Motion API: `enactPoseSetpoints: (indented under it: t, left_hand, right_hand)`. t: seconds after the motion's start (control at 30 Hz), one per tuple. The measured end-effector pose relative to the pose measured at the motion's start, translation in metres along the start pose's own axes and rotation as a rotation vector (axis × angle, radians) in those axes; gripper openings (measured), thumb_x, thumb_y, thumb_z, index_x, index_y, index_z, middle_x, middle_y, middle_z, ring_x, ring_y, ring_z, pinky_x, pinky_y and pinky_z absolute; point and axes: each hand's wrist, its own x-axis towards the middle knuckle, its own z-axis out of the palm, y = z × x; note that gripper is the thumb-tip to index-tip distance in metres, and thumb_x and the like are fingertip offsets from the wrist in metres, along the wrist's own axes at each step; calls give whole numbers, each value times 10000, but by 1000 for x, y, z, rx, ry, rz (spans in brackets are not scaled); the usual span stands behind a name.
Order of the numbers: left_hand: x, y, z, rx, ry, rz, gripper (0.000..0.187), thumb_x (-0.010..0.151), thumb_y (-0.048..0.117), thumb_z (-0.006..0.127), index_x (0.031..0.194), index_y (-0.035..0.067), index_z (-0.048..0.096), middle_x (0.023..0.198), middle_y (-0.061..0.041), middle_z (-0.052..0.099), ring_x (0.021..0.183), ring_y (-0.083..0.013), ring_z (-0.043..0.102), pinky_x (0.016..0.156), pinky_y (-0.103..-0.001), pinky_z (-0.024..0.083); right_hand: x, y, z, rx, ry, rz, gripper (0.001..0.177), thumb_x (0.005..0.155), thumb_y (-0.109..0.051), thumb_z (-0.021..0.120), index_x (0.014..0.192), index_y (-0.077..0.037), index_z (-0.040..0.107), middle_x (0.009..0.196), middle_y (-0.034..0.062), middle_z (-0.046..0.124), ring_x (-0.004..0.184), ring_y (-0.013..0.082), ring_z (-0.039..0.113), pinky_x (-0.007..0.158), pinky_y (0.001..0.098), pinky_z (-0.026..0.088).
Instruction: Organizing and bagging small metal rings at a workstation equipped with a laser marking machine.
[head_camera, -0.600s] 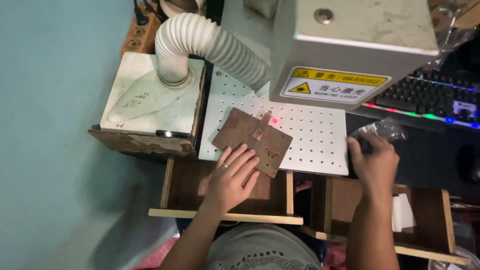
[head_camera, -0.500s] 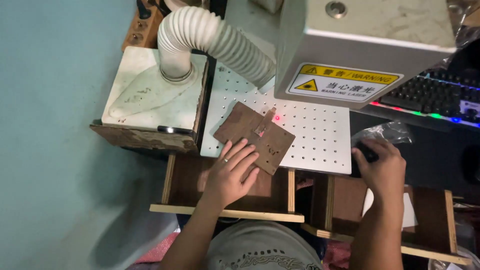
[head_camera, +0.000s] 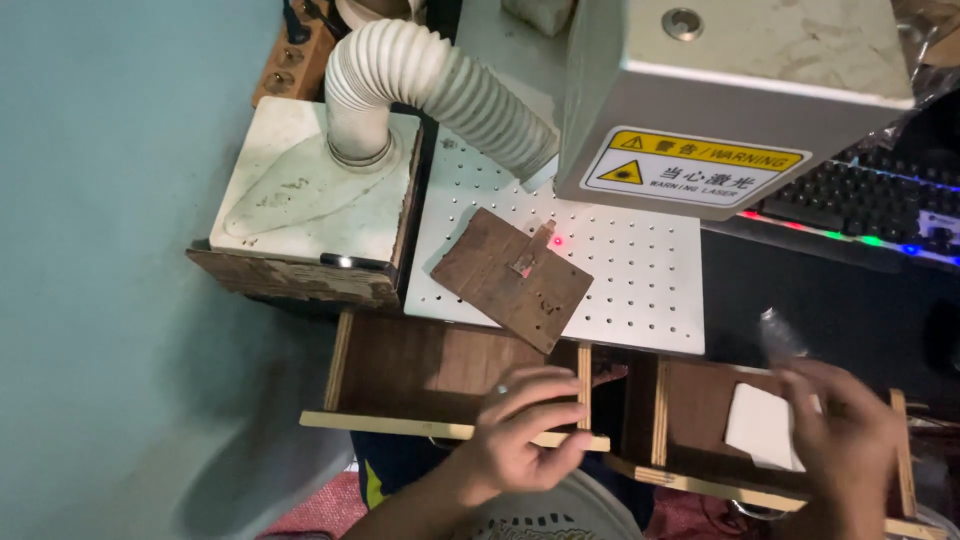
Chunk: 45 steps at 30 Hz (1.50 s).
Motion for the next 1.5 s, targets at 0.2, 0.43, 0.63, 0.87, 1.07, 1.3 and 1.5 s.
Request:
enactPoseSetpoints:
  t: [0.2,0.43,0.63,0.87,1.07,1.3,1.5]
  left_hand:
    - [4,1,31,-872,-177,-700,1116,843,581,759,1623,144,91,1651,-269,231,1462,-427,391,1177,-602,405]
    - [8,-23,24,-859,211,-674,168,1111,143,525,1105,16,635,878,-80,659,645,-161,623,501,-269,567]
    - [15,-55,-3,-222,408,-734,242,860,208,829,826,-15,743,478,-129,617,345,-175,617,324,-256,479]
    - [38,-34,-19,-323,354,-872,197,994,141,616,1030,-18,726,606,-132,665,372,-126,550,353,-239,479]
    - [43,-31,-26,-207,223,-765,371,927,295,657,1124,-9,741,843,-166,727,676,-164,614,584,-273,540]
    - [41,-32,-27,-128,309,-1005,197,911,183,717,938,8,805,679,-62,734,454,-98,563,376,-222,435]
    - [38,-19,-11,807,-50,113,1103,777,925,663,1428,85,367,1424,-138,416,1378,-340,466,1169,-523,440]
  right_hand:
    - [3,-90,32,1138,118,68,126,998,-136,702,1086,-66,646,889,160,700,754,235,724,814,380,685]
    - [12,-135,78,1463,-139,135,114,997,-1,655,1103,-32,685,923,225,733,834,367,769,740,456,687]
    - [17,-138,105,1401,96,195,73,998,-3,650,1070,3,648,828,121,703,667,267,765,629,375,698]
    - [18,-128,116,1368,43,162,85,995,49,606,1076,38,629,790,203,685,667,367,765,633,453,698]
    - [20,-135,114,1401,32,186,77,991,47,615,1065,44,638,770,212,684,706,370,770,668,447,698]
    - [17,-140,103,1461,-119,296,78,938,8,665,981,9,730,793,208,719,641,344,714,619,436,629]
    - [20,-131,103,1334,-214,243,146,870,-52,771,978,34,723,780,190,736,642,257,724,565,340,635]
